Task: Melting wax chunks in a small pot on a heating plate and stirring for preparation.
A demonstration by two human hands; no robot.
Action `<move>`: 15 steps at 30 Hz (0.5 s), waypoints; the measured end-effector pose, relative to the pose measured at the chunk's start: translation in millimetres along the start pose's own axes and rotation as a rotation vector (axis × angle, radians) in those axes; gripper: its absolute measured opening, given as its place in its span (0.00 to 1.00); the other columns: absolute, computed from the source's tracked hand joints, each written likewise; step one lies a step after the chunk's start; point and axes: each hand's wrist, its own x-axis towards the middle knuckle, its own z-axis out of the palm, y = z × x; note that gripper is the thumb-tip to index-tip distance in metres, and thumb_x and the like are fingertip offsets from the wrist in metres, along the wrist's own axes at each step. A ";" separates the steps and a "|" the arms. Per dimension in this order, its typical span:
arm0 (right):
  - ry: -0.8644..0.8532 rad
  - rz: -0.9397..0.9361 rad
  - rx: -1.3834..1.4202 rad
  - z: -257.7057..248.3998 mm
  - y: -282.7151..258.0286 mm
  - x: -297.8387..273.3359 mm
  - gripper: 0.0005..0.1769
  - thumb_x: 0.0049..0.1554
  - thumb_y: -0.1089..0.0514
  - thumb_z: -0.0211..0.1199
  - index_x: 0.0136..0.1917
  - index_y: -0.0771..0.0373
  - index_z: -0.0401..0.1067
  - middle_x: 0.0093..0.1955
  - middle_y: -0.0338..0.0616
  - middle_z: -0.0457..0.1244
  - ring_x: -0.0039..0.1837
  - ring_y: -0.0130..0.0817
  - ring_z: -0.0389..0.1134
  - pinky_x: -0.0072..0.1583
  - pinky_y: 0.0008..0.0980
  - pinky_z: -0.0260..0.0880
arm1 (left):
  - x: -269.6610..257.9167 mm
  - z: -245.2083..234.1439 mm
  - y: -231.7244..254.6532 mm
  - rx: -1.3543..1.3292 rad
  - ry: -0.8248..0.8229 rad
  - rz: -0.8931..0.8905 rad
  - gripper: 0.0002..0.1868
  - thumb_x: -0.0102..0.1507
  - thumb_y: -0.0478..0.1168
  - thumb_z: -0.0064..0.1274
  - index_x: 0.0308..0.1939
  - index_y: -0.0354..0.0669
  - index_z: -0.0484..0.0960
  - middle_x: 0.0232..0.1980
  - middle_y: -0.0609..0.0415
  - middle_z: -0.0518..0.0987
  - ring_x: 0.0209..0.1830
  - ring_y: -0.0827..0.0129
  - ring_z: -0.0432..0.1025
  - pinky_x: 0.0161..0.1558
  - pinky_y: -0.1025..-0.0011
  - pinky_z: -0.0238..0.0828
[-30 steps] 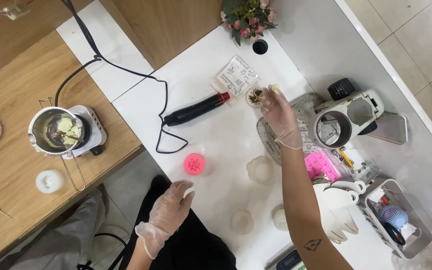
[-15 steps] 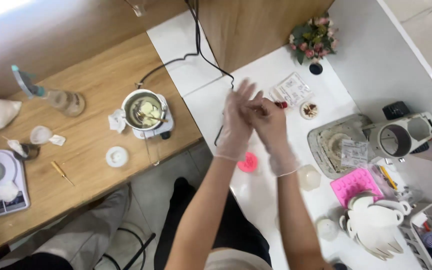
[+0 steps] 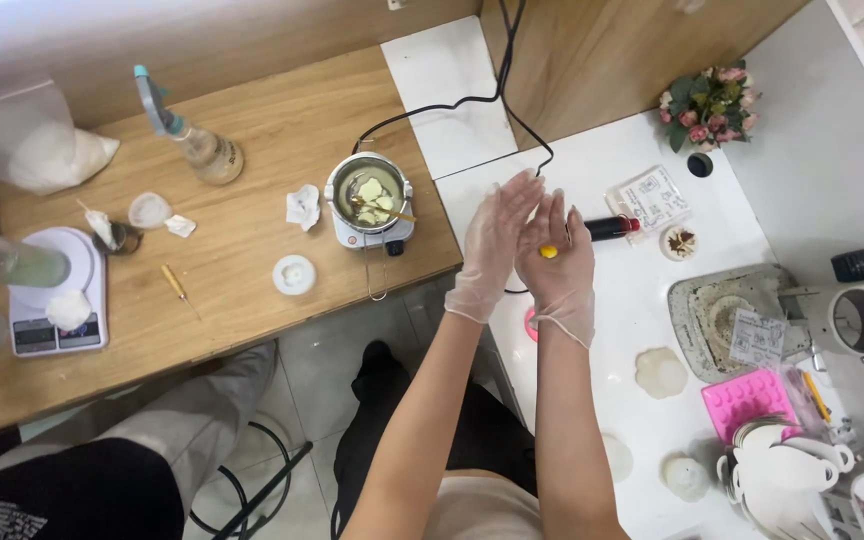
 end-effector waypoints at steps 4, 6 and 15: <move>-0.209 0.198 0.115 48.5 34.2 -34.5 0.23 0.68 0.48 0.52 0.68 0.64 0.70 0.64 0.48 0.67 0.65 0.37 0.68 0.66 0.36 0.69 | -34.5 5.0 36.3 0.255 0.059 0.232 0.25 0.75 0.46 0.39 0.71 0.34 0.70 0.69 0.47 0.73 0.71 0.61 0.66 0.73 0.65 0.60; -0.332 0.275 0.133 66.4 51.8 -42.9 0.27 0.68 0.45 0.52 0.71 0.64 0.68 0.69 0.49 0.65 0.70 0.38 0.66 0.71 0.39 0.66 | -52.1 8.8 51.8 0.349 0.079 0.346 0.22 0.74 0.41 0.43 0.71 0.34 0.70 0.69 0.47 0.73 0.71 0.62 0.66 0.72 0.67 0.61; -0.770 0.497 -0.065 110.4 121.9 -32.8 0.52 0.61 0.23 0.45 0.85 0.57 0.48 0.87 0.54 0.44 0.87 0.48 0.44 0.82 0.55 0.45 | -92.8 -1.7 99.4 0.844 0.287 0.789 0.30 0.70 0.31 0.48 0.76 0.47 0.61 0.73 0.53 0.68 0.73 0.70 0.64 0.71 0.72 0.64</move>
